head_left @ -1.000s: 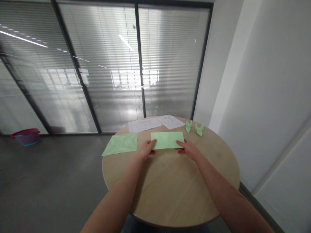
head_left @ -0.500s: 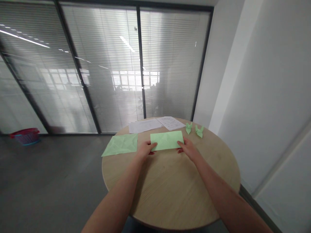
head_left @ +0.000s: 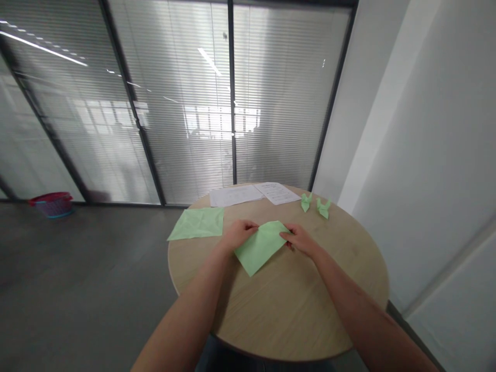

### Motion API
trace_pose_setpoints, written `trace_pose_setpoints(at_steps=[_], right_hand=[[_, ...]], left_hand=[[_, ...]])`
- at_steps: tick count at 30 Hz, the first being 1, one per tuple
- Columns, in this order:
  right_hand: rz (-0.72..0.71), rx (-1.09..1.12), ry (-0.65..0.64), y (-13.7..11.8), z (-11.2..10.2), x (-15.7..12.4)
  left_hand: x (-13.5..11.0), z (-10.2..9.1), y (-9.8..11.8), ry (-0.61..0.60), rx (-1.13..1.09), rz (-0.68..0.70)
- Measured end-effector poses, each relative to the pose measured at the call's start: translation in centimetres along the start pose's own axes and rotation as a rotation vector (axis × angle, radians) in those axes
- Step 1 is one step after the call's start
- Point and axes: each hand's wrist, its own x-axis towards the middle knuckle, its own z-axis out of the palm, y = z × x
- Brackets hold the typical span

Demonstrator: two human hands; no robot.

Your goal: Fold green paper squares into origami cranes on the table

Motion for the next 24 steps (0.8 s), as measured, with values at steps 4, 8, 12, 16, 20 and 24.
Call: trace_pose_setpoints(at_steps=[4, 8, 12, 16, 20, 24], right_hand=[[-0.062, 0.079, 0.04, -0.1, -0.2, 0.1], [-0.122, 0.177, 0.055, 0.5, -0.2, 0.4], [-0.155, 0.177, 0.07, 1.2, -0.1, 0.8], [-0.183, 0.175, 0.07, 1.5, 0.0, 1.0], [-0.097, 0.258, 0.114, 1.2, 0.1, 1.1], [0.088, 0.518, 0.183, 0.7, 0.3, 1.1]], left_hand=[[-0.1, 0.0, 0.0, 0.035, -0.156, -0.081], [-0.3, -0.1, -0.1, 0.048, -0.263, -0.168], [-0.5, 0.0, 0.1, -0.058, -0.286, -0.241], [-0.9, 0.3, 0.4, -0.178, -0.344, -0.274], [-0.9, 0.6, 0.3, -0.121, -0.369, -0.29], [-0.6, 0.8, 0.3, -0.021, -0.347, -0.318]])
